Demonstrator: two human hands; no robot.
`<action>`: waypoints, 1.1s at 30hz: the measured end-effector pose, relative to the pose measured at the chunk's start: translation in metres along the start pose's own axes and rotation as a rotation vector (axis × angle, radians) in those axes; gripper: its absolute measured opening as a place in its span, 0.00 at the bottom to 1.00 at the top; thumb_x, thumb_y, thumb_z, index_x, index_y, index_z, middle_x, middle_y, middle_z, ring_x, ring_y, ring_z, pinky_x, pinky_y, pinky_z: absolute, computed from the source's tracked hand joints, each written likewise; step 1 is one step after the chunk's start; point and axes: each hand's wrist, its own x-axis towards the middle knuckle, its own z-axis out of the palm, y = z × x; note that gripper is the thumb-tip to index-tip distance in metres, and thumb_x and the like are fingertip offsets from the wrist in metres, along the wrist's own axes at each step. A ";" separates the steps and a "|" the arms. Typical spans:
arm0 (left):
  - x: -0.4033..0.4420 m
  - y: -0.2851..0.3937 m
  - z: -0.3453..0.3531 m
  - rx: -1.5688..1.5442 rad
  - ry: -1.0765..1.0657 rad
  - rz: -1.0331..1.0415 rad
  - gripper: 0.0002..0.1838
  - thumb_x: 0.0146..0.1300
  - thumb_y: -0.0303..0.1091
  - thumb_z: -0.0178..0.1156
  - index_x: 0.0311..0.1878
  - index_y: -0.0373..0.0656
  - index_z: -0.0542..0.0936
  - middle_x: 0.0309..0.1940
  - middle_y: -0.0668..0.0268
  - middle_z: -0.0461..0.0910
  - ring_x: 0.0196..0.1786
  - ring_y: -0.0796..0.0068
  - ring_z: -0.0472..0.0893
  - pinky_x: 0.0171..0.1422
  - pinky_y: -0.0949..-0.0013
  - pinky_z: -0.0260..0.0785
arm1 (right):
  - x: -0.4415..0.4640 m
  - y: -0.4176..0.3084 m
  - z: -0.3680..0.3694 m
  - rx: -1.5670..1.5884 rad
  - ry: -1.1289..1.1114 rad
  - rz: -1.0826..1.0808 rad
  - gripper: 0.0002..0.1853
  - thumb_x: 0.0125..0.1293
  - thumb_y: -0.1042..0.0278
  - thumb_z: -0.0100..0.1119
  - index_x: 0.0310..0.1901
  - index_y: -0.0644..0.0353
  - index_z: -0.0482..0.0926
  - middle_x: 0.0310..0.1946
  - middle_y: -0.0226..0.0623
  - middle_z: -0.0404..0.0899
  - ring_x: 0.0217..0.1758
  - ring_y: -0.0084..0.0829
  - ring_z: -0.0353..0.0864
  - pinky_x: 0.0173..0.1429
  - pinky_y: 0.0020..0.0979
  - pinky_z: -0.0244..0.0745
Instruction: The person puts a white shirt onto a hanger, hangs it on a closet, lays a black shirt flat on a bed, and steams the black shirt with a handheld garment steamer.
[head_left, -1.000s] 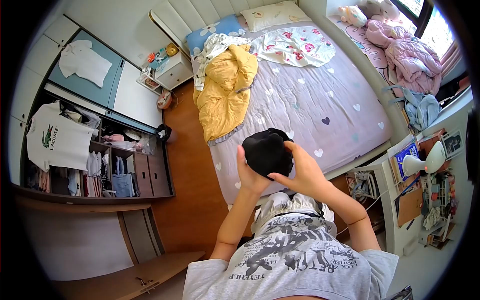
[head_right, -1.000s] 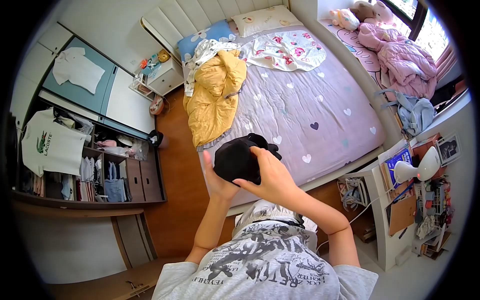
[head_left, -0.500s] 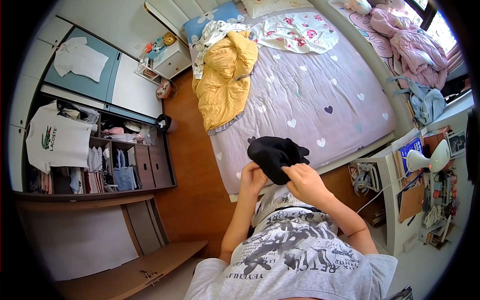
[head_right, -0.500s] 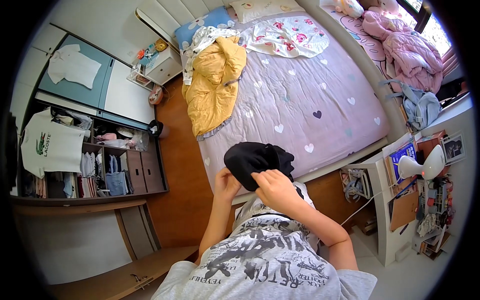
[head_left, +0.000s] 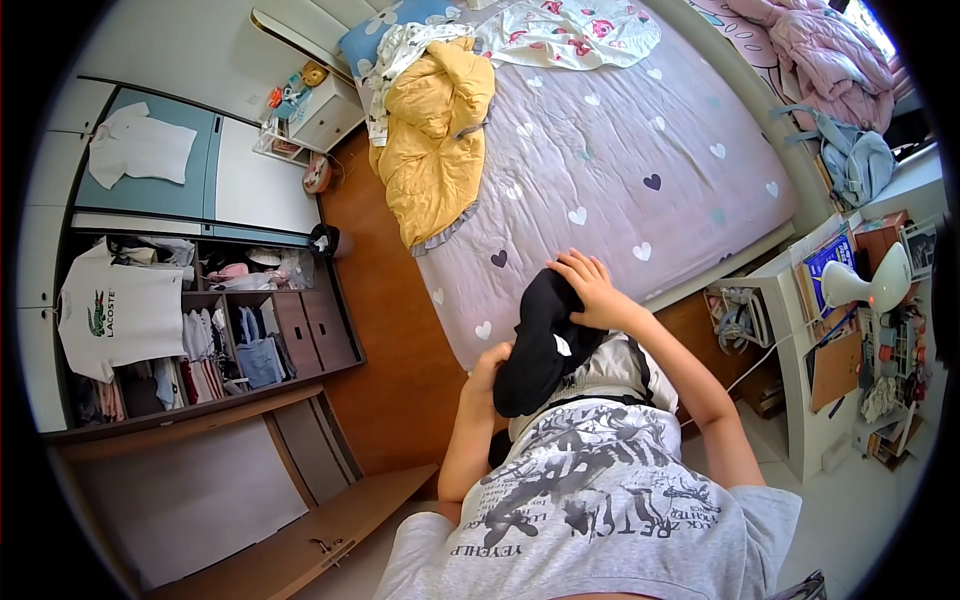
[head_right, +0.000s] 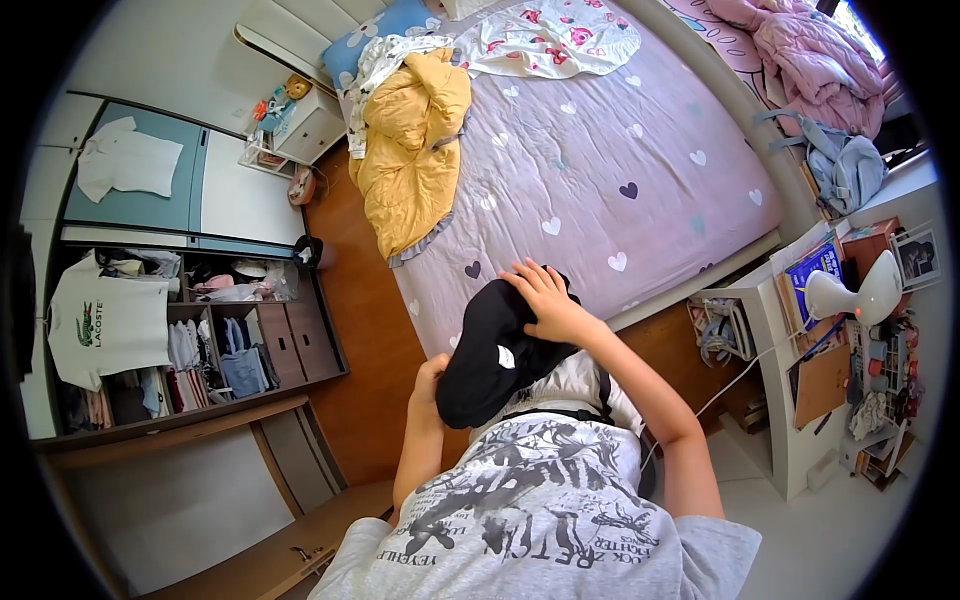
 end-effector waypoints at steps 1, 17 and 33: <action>-0.004 0.005 -0.001 0.044 -0.048 -0.004 0.23 0.57 0.42 0.51 0.50 0.34 0.70 0.42 0.62 0.75 0.42 0.73 0.76 0.49 0.72 0.69 | 0.005 0.010 0.001 0.110 -0.083 0.030 0.41 0.42 0.74 0.60 0.61 0.55 0.54 0.59 0.47 0.59 0.65 0.44 0.53 0.68 0.47 0.38; -0.028 0.049 0.003 1.628 0.405 0.345 0.40 0.40 0.30 0.63 0.60 0.49 0.57 0.36 0.61 0.67 0.43 0.66 0.71 0.46 0.67 0.65 | -0.007 0.041 -0.060 0.375 -0.041 -0.055 0.37 0.56 0.77 0.54 0.66 0.50 0.49 0.49 0.38 0.72 0.48 0.28 0.71 0.52 0.26 0.64; 0.043 0.059 -0.011 2.339 0.561 0.245 0.32 0.49 0.41 0.55 0.60 0.61 0.57 0.40 0.56 0.68 0.30 0.51 0.77 0.36 0.53 0.70 | -0.041 0.003 -0.094 0.039 -0.005 0.121 0.22 0.51 0.77 0.53 0.51 0.51 0.72 0.30 0.43 0.65 0.34 0.42 0.71 0.40 0.35 0.66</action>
